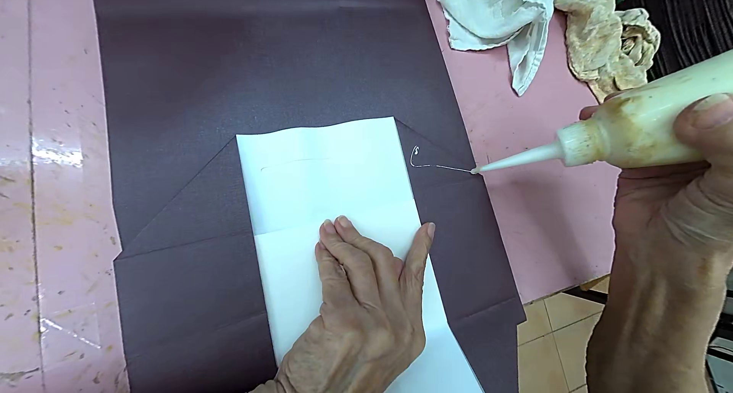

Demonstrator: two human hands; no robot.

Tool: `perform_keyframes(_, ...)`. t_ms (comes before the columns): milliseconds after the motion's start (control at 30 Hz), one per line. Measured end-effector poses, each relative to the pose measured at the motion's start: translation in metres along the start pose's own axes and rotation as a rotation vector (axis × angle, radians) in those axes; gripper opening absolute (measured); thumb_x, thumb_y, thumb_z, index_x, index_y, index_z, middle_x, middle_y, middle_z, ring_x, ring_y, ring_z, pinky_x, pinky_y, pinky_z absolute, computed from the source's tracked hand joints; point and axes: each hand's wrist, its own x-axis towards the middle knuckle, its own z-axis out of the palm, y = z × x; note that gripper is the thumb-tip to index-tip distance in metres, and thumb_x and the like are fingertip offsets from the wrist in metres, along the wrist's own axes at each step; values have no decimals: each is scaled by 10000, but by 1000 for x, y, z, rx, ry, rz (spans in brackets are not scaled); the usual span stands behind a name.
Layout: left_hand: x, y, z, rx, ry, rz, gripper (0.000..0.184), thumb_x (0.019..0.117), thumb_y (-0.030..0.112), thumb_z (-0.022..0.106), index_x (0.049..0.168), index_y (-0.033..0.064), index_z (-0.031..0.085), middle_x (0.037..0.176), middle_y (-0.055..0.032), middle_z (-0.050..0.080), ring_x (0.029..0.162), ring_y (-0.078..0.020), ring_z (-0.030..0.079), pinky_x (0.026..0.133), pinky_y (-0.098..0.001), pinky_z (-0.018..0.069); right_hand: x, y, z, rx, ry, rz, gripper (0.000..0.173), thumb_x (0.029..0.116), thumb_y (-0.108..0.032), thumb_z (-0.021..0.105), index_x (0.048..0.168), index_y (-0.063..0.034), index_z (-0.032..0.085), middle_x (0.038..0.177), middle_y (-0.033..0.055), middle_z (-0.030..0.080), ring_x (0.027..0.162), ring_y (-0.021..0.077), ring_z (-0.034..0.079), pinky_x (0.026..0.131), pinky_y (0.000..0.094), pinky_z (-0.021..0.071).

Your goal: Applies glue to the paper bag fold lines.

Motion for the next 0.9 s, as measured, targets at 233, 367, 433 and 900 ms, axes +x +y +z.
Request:
perform_keyframes(233,1,0,-1,1,-10,-2,475,1050,-36,309,1419,41,598,812,-258,667,730,-417,668,707,-451,506,-3,3,-15,47,-45,-36,503,830,-63,767,1236,-111,474,1103,107,693,985,318,734,815,461,654)
perform_keyframes(367,1,1,-1,12,-15,5,480,1047,-39,309,1424,43,594,824,-260,676,752,-422,674,728,-456,513,5,3,1,-1,-9,-15,524,802,-119,812,1209,-126,482,1073,71,704,959,275,742,810,423,655)
perform_keyframes(433,1,0,-2,13,-27,12,497,1041,-48,300,1433,53,589,837,-263,683,767,-427,681,731,-461,516,10,2,12,-27,-10,-8,517,796,-147,824,1195,-127,496,1058,55,714,940,255,748,804,404,657)
perform_keyframes(900,3,3,-3,10,-82,-6,532,1025,-69,283,1461,62,560,848,-262,677,803,-426,679,755,-472,504,42,7,75,-15,-67,-70,435,762,-118,828,1065,-81,520,896,25,730,810,191,755,710,358,667)
